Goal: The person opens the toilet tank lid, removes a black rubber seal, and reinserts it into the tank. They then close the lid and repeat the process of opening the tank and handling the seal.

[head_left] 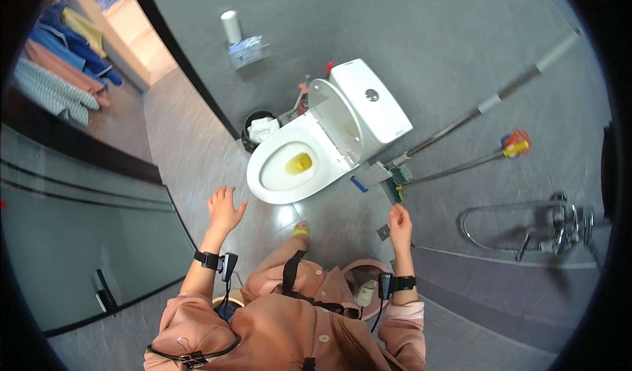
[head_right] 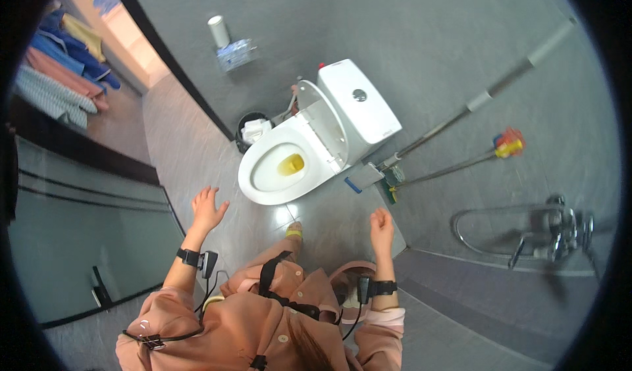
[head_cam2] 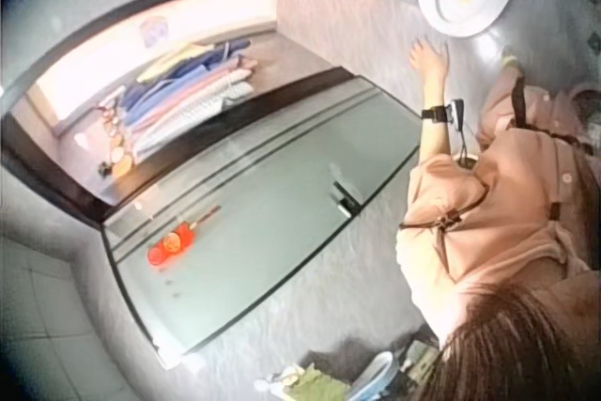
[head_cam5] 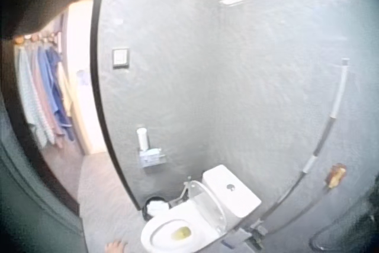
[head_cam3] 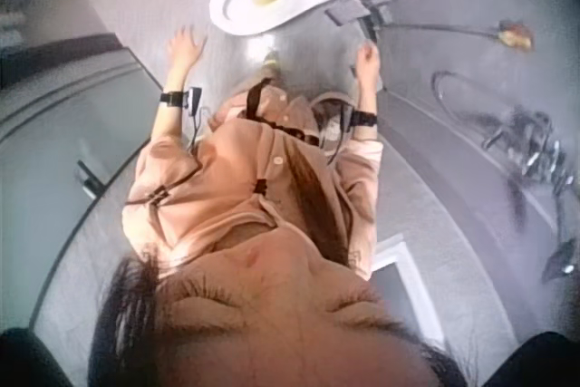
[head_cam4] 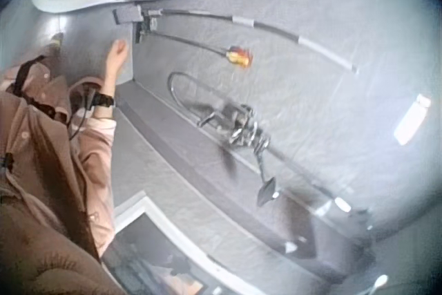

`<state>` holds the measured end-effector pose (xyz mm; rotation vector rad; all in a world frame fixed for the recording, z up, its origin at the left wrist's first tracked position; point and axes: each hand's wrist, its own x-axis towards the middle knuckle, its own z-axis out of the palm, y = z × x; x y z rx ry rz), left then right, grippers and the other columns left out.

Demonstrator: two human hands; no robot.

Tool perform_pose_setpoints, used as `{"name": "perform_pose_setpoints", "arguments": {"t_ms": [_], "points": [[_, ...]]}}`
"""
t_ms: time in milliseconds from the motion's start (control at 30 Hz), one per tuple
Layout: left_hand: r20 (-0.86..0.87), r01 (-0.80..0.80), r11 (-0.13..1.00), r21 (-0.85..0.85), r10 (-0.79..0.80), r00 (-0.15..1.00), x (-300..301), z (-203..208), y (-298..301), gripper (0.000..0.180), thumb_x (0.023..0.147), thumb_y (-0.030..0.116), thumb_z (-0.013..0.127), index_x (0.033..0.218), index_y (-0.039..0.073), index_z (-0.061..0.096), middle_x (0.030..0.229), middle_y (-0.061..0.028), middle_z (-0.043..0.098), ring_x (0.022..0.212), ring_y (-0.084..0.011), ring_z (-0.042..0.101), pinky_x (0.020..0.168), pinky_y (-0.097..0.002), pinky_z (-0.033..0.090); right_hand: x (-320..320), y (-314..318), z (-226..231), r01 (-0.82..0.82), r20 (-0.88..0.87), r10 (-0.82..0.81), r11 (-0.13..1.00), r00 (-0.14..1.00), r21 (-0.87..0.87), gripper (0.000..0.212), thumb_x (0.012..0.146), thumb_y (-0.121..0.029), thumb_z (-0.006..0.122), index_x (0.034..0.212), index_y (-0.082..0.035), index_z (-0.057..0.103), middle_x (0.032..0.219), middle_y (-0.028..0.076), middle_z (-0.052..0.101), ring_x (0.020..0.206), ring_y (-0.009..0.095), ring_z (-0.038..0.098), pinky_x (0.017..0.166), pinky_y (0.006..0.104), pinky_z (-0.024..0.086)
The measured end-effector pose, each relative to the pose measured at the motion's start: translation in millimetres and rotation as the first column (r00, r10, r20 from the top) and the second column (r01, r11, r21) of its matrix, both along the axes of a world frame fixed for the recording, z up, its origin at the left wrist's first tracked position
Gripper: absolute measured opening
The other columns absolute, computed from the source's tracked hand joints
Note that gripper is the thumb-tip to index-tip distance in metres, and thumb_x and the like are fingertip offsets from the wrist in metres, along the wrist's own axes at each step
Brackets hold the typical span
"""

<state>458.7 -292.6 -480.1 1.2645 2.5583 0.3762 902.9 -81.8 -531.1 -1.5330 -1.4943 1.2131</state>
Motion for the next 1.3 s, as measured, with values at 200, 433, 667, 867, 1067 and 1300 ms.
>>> {"name": "perform_pose_setpoints", "arguments": {"t_ms": [200,433,667,867,1067,1300], "points": [[-0.029,-0.141,0.99,-0.006,0.14,0.99,-10.4,-4.4,-22.4,0.064,0.083,0.036,0.069,0.133,0.001,0.048,0.138,-0.0231,0.047,0.131,-0.0367,0.039,0.108,-0.0484,0.026,-57.3,90.5,19.1,-0.193,0.214,0.179,0.98,0.96,0.044,0.042,0.093,-0.02,0.062,0.129,0.001,0.055,0.13,0.016,0.057,0.118,0.027,0.056,0.096,0.033,0.044],[-0.005,-0.297,0.954,-0.046,0.297,0.955,3.7,-10.3,-18.0,0.066,0.083,0.034,0.069,0.134,-0.001,0.047,0.139,-0.0238,0.045,0.133,-0.036,0.037,0.109,-0.0493,0.023,-122.4,231.8,0.4,-0.443,0.424,0.32,0.866,0.847,0.231,0.043,0.093,-0.016,0.056,0.131,0.004,0.051,0.138,0.023,0.049,0.129,0.037,0.045,0.108,0.0403,0.036],[0.047,-0.257,0.965,-0.053,0.26,0.964,43.6,12.1,59.9,0.06,0.084,0.034,0.067,0.13,-0.001,0.051,0.134,-0.0206,0.051,0.129,-0.0341,0.042,0.108,-0.047,0.026,-187.7,349.6,-24.5,-0.711,0.718,0.38,0.666,0.583,0.225,0.046,0.088,-0.006,0.054,0.132,0.006,0.049,0.141,0.026,0.045,0.131,0.04,0.043,0.11,0.0423,0.035],[0.181,-0.093,0.959,0.269,0.044,0.982,80.6,-1.0,254.1,0.062,0.088,0.039,0.063,0.132,-0.003,0.048,0.132,-0.022,0.053,0.125,-0.0345,0.046,0.108,-0.0477,0.026,-209.9,390.2,-36.0,-0.917,0.764,0.526,0.331,0.374,0.221,0.042,0.083,0.004,0.053,0.125,0.006,0.052,0.135,0.021,0.05,0.121,0.038,0.05,0.103,0.0434,0.04],[0.284,-0.269,0.914,0.303,0.183,0.941,127.6,-17.4,380.0,0.086,0.081,0.043,0.07,0.14,-0.007,0.033,0.137,-0.0222,0.047,0.128,-0.0339,0.043,0.108,-0.0482,0.024,-203.4,411.6,-43.5,-0.973,0.818,0.528,0.145,0.228,0.178,0.04,0.086,0.004,0.052,0.126,0.005,0.052,0.133,0.021,0.052,0.122,0.038,0.05,0.104,0.0436,0.04],[0.215,-0.221,0.937,0.269,0.165,0.962,145.8,-38.1,413.3,0.08,0.076,0.019,0.063,0.142,-0.011,0.028,0.141,-0.0211,0.044,0.123,-0.0241,0.048,0.108,-0.0445,0.027,-203.0,427.9,-26.5,-0.987,0.771,0.625,-0.009,0.121,0.162,0.039,0.086,0.006,0.049,0.125,0.007,0.052,0.132,0.022,0.052,0.12,0.039,0.05,0.104,0.0441,0.041]]}}
